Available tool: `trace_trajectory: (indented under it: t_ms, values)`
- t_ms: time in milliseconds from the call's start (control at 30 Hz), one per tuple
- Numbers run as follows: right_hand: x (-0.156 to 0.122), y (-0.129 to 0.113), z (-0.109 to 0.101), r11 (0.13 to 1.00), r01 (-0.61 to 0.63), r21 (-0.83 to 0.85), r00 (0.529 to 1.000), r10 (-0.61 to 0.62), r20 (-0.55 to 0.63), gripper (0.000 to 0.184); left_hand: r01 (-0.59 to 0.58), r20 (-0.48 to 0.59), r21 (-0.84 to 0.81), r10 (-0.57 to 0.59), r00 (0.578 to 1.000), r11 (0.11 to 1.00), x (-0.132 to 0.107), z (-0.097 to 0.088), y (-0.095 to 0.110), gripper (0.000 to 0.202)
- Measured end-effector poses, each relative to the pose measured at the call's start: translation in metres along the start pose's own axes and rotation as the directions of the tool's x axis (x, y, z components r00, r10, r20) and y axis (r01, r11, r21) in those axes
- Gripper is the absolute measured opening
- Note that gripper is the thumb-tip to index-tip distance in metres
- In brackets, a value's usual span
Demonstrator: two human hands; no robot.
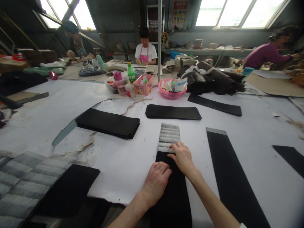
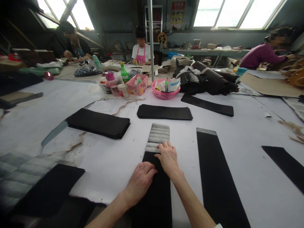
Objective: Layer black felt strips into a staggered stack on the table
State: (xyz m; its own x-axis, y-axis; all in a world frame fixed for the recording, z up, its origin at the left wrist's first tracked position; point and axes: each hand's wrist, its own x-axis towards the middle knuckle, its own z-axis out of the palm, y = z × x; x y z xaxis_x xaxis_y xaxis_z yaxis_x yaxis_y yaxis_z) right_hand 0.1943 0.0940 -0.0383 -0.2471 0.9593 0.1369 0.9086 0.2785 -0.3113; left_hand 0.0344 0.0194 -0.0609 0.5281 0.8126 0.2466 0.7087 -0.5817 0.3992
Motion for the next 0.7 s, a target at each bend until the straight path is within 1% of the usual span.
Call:
trace_trajectory:
  t_ms: [233,300,367,433,467,533,567,633,700]
  values:
    - [0.007,0.003,-0.002,1.0,-0.013,0.002,0.997,0.013,0.072,0.022,0.005,-0.002,-0.002,-0.005,1.0,1.0,-0.002,0.002,0.0,0.022]
    - [0.011,0.004,-0.002,1.0,-0.008,0.0,0.996,0.008,0.094,0.02,0.023,-0.005,-0.024,-0.023,1.0,0.999,-0.001,-0.001,0.0,0.021]
    - [0.014,0.005,-0.002,1.0,0.003,0.001,0.994,-0.003,0.108,0.019,0.043,0.02,-0.091,-0.042,0.999,0.995,0.004,-0.008,-0.001,0.02]
    - [0.016,0.005,-0.002,1.0,0.015,0.003,0.994,-0.015,0.112,0.019,0.094,0.033,-0.138,-0.091,0.995,0.986,0.013,-0.019,-0.006,0.022]
    - [0.017,0.005,-0.002,1.0,0.021,0.003,0.994,-0.021,0.111,0.02,0.123,0.027,-0.133,-0.12,0.992,0.984,0.019,-0.025,-0.009,0.024]
    - [0.016,0.004,-0.003,0.999,0.032,0.0,0.994,-0.032,0.101,0.021,0.176,-0.004,-0.057,-0.177,0.984,0.983,0.034,-0.034,-0.019,0.028]
    - [0.015,0.003,-0.003,0.999,0.036,-0.002,0.995,-0.036,0.093,0.021,0.186,-0.013,-0.007,-0.187,0.982,0.982,0.042,-0.037,-0.025,0.031]
    - [0.013,0.001,-0.004,0.999,0.04,-0.009,0.996,-0.039,0.078,0.021,0.174,0.004,0.072,-0.175,0.985,0.982,0.057,-0.039,-0.038,0.037]
    - [0.01,-0.001,-0.004,0.998,0.052,-0.023,0.997,-0.051,0.049,0.02,0.133,0.053,0.108,-0.14,0.989,0.985,0.068,-0.038,-0.049,0.038]
